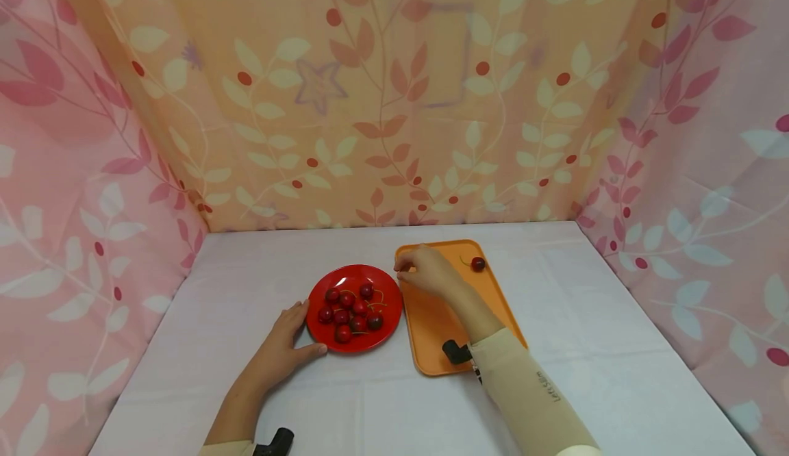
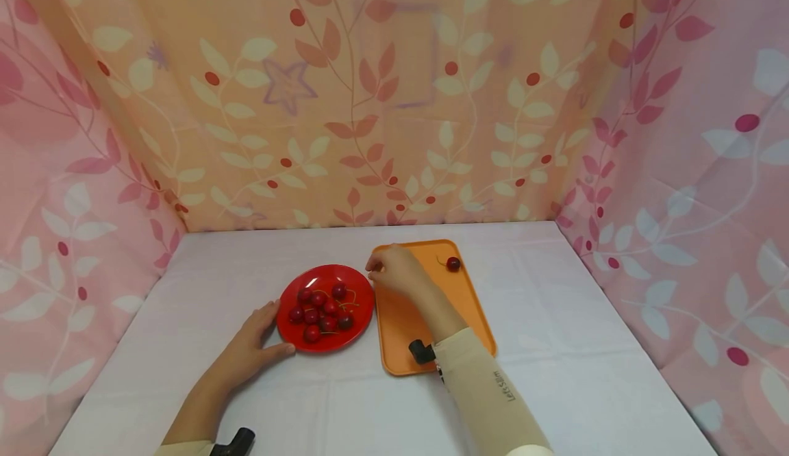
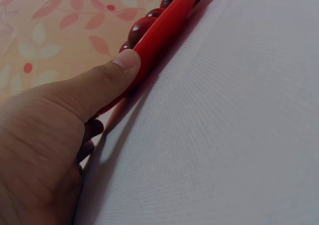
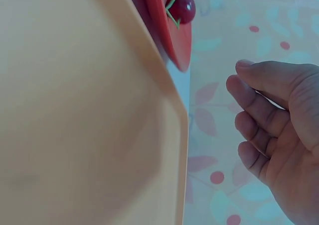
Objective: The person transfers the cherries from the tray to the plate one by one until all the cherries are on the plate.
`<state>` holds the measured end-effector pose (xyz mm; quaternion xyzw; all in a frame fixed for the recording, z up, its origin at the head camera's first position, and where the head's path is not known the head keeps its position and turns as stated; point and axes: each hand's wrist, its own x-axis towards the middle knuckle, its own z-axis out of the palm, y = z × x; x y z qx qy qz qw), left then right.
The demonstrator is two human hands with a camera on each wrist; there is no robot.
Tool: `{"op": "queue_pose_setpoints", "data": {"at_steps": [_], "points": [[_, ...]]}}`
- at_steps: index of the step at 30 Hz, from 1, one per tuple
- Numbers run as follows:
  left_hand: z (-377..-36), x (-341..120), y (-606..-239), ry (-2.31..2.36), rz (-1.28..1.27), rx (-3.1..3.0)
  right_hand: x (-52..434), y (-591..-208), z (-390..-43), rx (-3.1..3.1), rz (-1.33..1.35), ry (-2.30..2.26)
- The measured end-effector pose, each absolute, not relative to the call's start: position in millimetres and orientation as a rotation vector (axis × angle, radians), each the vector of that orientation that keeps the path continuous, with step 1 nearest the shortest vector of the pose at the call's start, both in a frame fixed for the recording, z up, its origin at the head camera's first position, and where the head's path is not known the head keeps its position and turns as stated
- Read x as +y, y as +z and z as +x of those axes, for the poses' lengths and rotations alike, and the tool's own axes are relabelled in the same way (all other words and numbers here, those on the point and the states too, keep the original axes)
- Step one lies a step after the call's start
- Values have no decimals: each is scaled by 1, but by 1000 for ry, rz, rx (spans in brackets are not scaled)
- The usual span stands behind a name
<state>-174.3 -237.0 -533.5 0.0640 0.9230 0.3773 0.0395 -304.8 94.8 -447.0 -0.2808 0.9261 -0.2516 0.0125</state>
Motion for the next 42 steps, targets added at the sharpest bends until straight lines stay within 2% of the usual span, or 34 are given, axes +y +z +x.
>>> {"op": "queue_pose_setpoints", "data": {"at_steps": [14, 28, 42], "points": [[-175, -237, -535, 1160, 207, 2833, 133, -439, -314, 3027, -872, -735], [-174, -237, -534, 1174, 212, 2816, 180, -447, -337, 3122, -821, -695], [-174, -237, -534, 1197, 208, 2813, 217, -468, -351, 3090, -530, -652]]}}
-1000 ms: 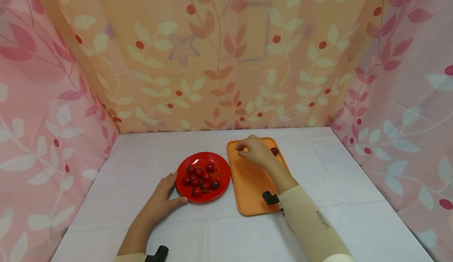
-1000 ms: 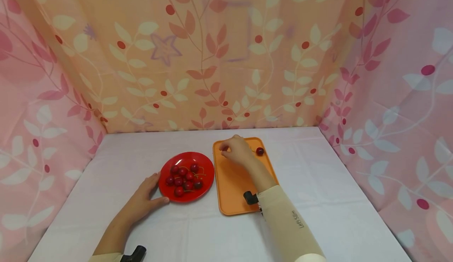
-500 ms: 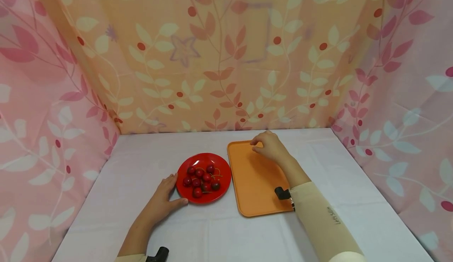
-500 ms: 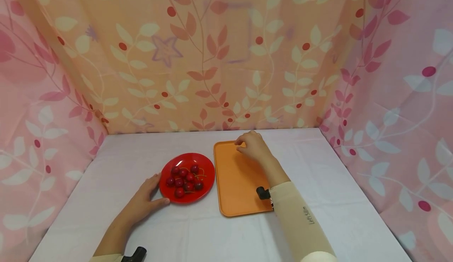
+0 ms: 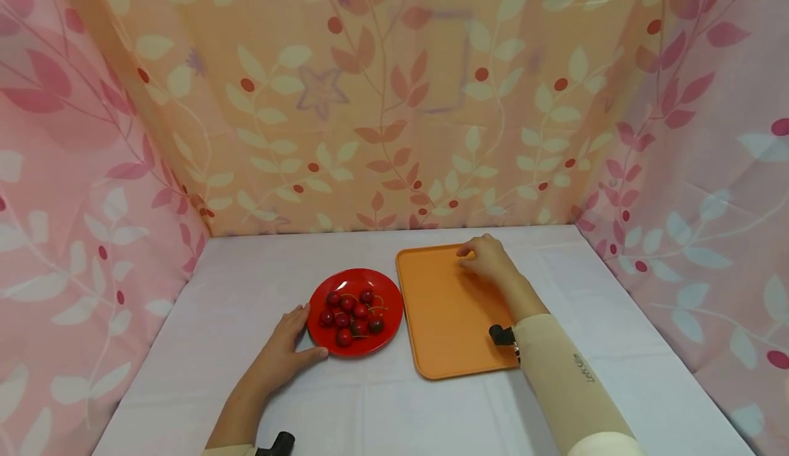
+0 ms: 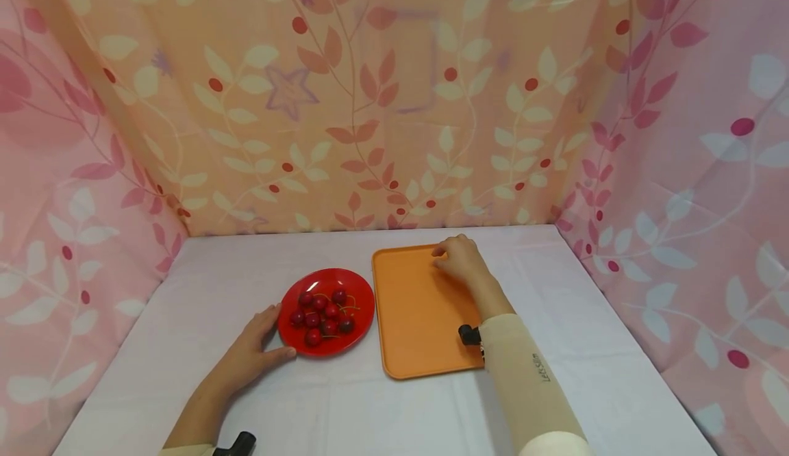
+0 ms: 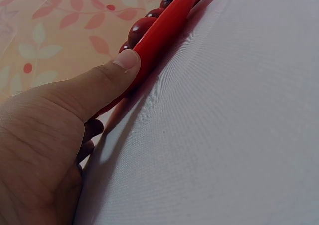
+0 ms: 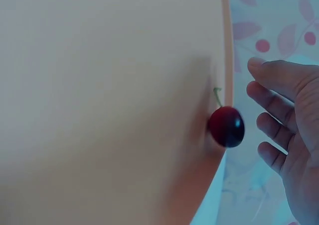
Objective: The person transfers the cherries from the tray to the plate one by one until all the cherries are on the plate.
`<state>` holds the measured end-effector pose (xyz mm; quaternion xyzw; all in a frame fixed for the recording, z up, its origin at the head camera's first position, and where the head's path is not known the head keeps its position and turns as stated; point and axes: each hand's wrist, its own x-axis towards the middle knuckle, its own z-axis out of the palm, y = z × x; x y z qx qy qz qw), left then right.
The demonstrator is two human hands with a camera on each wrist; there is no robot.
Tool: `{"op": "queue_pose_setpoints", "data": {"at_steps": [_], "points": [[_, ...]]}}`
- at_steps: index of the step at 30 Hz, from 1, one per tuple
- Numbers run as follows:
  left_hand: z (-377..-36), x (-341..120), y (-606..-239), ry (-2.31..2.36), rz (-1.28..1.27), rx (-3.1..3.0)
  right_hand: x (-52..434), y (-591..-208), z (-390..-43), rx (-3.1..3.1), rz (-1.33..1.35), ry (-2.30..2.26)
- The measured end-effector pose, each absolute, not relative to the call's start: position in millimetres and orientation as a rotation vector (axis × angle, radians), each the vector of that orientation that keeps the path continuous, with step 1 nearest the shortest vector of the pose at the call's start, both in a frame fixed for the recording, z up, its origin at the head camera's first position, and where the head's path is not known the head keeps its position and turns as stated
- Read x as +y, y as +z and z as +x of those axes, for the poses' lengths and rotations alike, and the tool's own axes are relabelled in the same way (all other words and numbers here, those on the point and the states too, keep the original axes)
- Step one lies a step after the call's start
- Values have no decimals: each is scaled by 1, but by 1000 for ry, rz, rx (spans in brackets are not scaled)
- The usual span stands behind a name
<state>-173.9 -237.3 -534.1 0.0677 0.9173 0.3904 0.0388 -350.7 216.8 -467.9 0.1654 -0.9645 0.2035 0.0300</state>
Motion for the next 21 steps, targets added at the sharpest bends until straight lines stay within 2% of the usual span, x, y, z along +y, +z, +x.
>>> {"op": "queue_pose_setpoints", "data": {"at_steps": [21], "points": [[-173, -237, -533, 1185, 223, 2824, 230, -478, -353, -3049, 504, 473]]}}
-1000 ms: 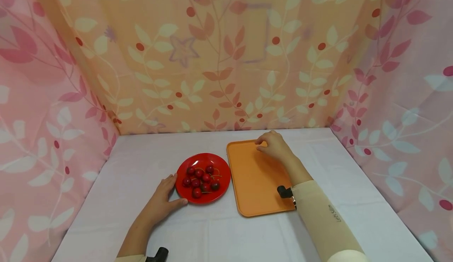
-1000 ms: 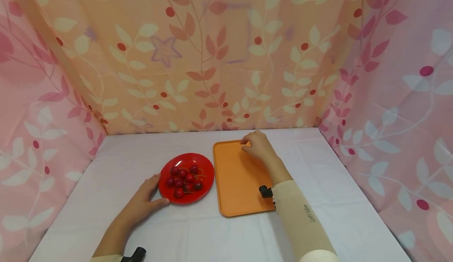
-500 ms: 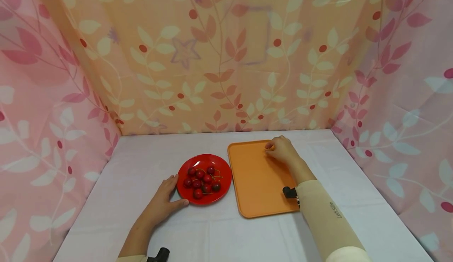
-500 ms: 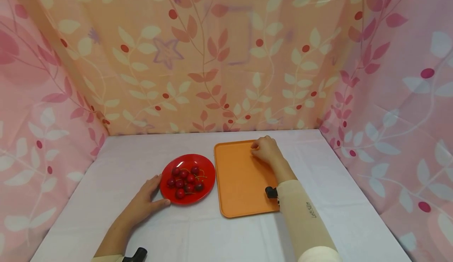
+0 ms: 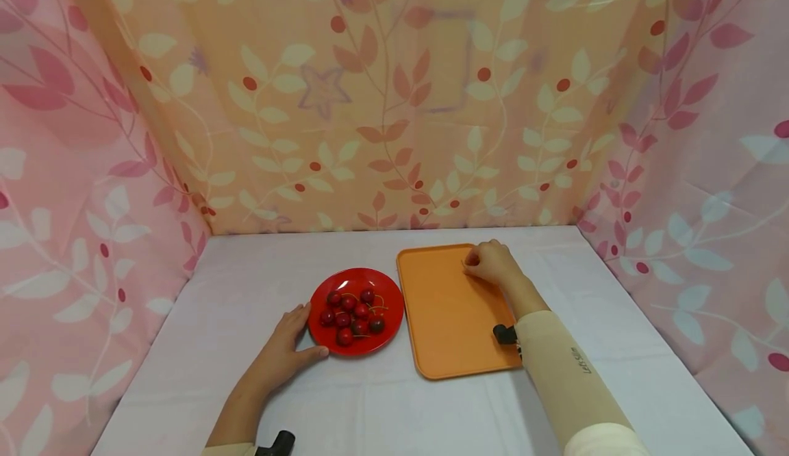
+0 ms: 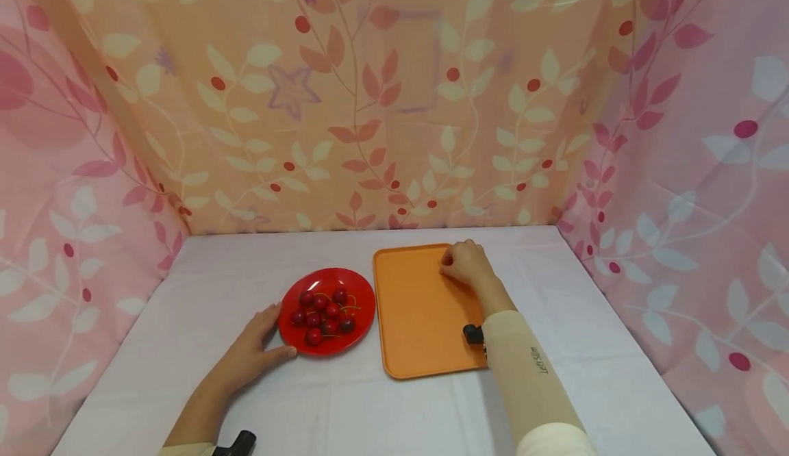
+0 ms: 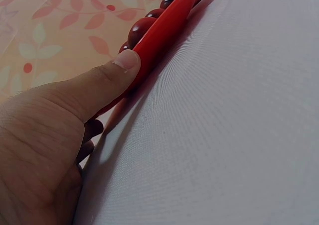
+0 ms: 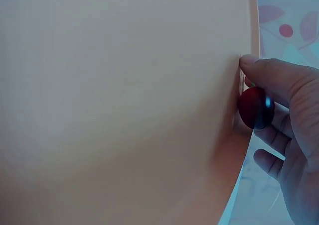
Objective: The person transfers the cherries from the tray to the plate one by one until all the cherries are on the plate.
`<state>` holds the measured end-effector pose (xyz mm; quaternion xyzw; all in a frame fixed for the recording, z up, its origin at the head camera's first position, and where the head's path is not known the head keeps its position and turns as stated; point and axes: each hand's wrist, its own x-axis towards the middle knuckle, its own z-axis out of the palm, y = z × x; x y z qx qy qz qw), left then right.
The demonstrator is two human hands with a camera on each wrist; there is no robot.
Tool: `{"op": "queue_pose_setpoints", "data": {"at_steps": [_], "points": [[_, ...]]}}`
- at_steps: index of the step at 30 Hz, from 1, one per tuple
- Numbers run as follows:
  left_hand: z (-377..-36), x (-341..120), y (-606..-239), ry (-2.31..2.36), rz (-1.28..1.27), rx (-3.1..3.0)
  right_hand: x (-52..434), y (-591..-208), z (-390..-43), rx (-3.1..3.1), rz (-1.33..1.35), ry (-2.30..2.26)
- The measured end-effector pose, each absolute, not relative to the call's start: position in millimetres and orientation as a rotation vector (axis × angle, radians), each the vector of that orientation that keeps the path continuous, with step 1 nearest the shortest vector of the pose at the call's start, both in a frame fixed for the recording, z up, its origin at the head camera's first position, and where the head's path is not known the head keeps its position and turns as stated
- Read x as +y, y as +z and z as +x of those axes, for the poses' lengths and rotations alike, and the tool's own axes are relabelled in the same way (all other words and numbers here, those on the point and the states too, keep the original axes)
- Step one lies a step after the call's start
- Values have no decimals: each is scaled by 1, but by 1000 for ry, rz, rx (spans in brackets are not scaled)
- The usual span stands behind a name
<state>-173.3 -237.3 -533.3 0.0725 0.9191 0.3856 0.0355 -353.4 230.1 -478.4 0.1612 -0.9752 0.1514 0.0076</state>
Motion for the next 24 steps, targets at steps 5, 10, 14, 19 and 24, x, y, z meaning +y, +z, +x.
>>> {"op": "queue_pose_setpoints", "data": {"at_steps": [5, 10, 14, 19, 24], "points": [[-173, -237, -534, 1187, 243, 2829, 230, -479, -354, -3052, 500, 447], [-173, -237, -534, 1186, 236, 2833, 230, -481, -355, -3056, 484, 447], [-174, -236, -534, 1177, 217, 2829, 230, -483, -355, -3049, 468, 458], [-174, -237, -535, 1167, 210, 2825, 227, -482, -352, -3001, 452, 503], [-174, -237, -535, 1155, 194, 2820, 224, -477, -348, -2939, 430, 574]]}}
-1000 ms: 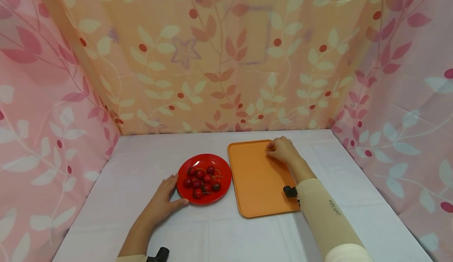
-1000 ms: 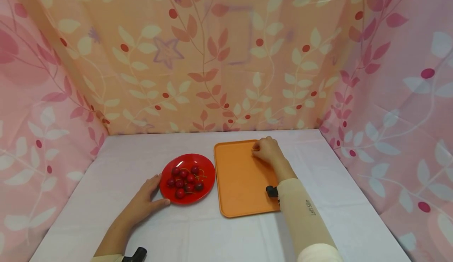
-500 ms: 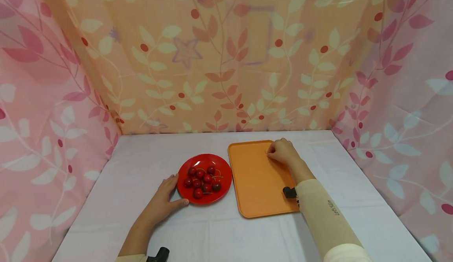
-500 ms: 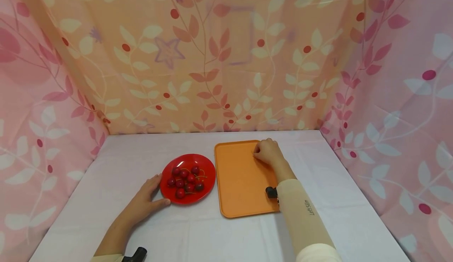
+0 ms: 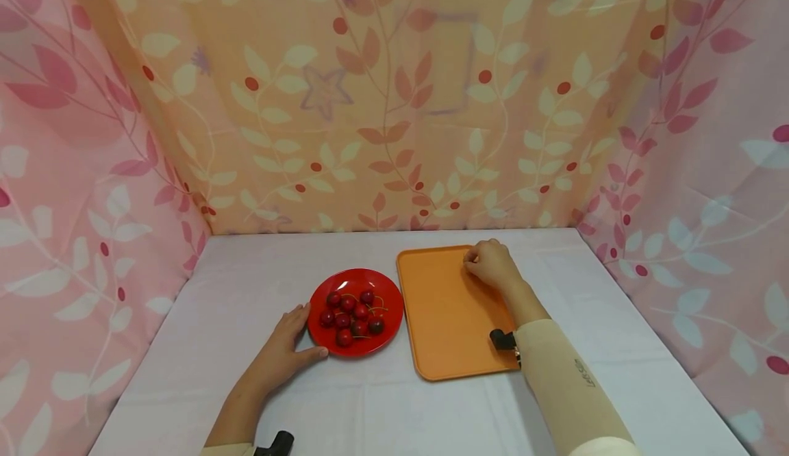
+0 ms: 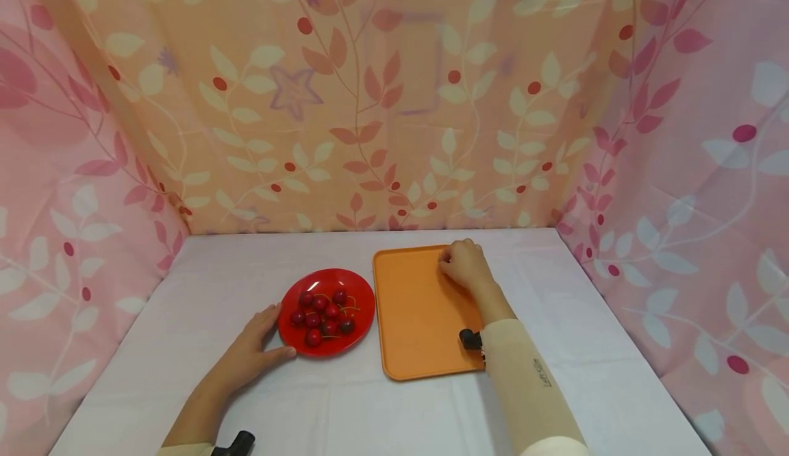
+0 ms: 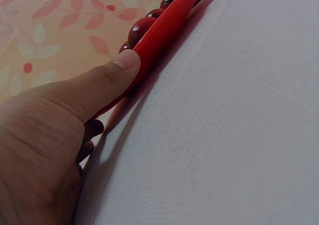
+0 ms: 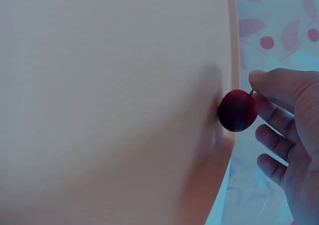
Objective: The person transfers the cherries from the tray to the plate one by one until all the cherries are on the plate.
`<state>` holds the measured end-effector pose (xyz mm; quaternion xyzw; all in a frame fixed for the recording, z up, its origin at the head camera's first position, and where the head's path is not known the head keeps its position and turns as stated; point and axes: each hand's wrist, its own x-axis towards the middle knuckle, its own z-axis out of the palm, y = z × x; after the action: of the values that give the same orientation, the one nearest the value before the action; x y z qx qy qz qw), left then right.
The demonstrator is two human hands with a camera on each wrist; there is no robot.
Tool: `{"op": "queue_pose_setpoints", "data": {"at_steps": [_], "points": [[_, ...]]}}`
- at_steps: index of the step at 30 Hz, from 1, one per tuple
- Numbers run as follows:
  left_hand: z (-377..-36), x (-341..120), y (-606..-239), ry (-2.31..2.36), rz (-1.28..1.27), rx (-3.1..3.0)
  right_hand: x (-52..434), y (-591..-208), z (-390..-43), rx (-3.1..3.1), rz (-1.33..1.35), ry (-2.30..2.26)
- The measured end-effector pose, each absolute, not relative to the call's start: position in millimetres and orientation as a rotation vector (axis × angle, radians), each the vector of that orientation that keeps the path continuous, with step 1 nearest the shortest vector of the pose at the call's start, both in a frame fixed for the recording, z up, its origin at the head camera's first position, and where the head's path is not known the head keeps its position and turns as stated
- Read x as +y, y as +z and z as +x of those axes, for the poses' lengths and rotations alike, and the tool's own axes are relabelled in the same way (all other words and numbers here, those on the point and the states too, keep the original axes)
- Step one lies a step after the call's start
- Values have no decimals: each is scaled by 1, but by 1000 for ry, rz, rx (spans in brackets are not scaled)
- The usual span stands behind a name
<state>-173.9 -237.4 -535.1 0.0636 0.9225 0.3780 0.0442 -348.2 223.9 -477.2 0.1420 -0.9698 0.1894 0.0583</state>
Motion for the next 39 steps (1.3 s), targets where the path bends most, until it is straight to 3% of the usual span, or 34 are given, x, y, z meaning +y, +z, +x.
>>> {"op": "queue_pose_setpoints", "data": {"at_steps": [23, 39], "points": [[-171, -237, -536, 1149, 179, 2811, 201, -478, -336, -2822, 399, 901], [-174, -238, -536, 1166, 201, 2818, 165, -451, -325, -2776, 474, 941]]}}
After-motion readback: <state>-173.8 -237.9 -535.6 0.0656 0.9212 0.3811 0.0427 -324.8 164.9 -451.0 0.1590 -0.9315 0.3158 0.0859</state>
